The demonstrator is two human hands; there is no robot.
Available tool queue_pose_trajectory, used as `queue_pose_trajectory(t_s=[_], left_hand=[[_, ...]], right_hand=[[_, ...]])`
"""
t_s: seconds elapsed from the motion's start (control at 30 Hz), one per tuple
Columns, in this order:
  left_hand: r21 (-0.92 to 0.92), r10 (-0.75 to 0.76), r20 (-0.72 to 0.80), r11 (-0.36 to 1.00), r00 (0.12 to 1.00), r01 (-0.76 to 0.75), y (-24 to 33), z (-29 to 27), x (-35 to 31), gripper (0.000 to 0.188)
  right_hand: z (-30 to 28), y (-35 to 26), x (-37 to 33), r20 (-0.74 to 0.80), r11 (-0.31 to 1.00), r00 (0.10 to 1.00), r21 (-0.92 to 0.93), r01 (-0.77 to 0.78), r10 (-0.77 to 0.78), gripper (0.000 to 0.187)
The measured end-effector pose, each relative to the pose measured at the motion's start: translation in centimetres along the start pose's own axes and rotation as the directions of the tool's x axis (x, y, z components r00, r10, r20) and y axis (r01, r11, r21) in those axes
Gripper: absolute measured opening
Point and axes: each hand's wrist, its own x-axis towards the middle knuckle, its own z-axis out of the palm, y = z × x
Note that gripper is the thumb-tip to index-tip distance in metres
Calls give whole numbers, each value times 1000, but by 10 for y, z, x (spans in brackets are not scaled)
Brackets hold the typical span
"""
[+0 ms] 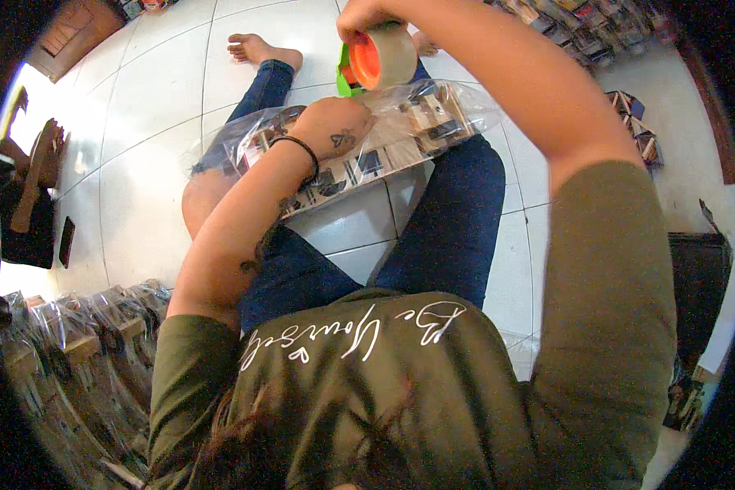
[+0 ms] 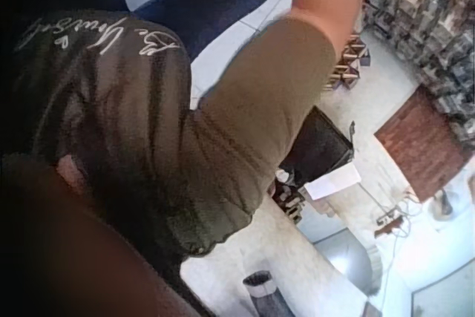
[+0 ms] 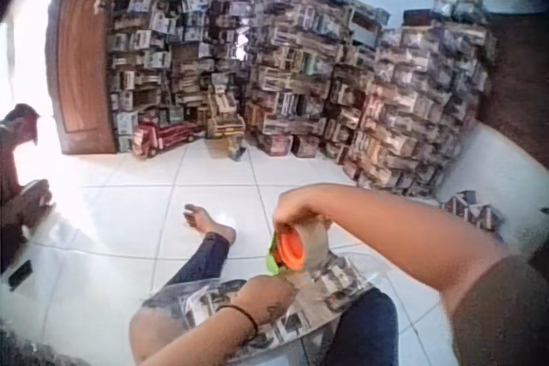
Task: The person wraps two wooden toy vehicles in clear plastic bags while sitting on the floor. They use a handheld tape dispenser to seal the bags after folding the edges and smoothing the plastic.
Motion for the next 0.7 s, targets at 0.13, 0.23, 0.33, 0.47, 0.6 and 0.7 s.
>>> queue_pose_trajectory(t_s=[0.13,0.23,0.33,0.47,0.6,0.7], left_hand=[[-5,2,-45,1000,999,-2,-1,0,1,42],[-32,0,-6,1000,1000,0,-3,0,2,40],[-50,27,-30,998,999,-28,-6,2,3,40],[5,92,-39,996,995,-92,-11,7,7,44],[18,129,-62,992,990,-128,-18,10,14,43],[38,134,-30,990,991,-133,-19,9,16,43]], right_hand=[[9,-17,-22,47,992,998,-128,-24,30,26],[31,30,-85,-262,832,863,-484,270,-432,28],[67,98,-143,-604,820,566,-315,477,-561,31],[127,143,-196,-707,833,538,-131,538,-459,37],[191,155,-253,-704,869,633,44,493,-323,41],[223,165,-272,-628,908,753,172,382,-198,44]])
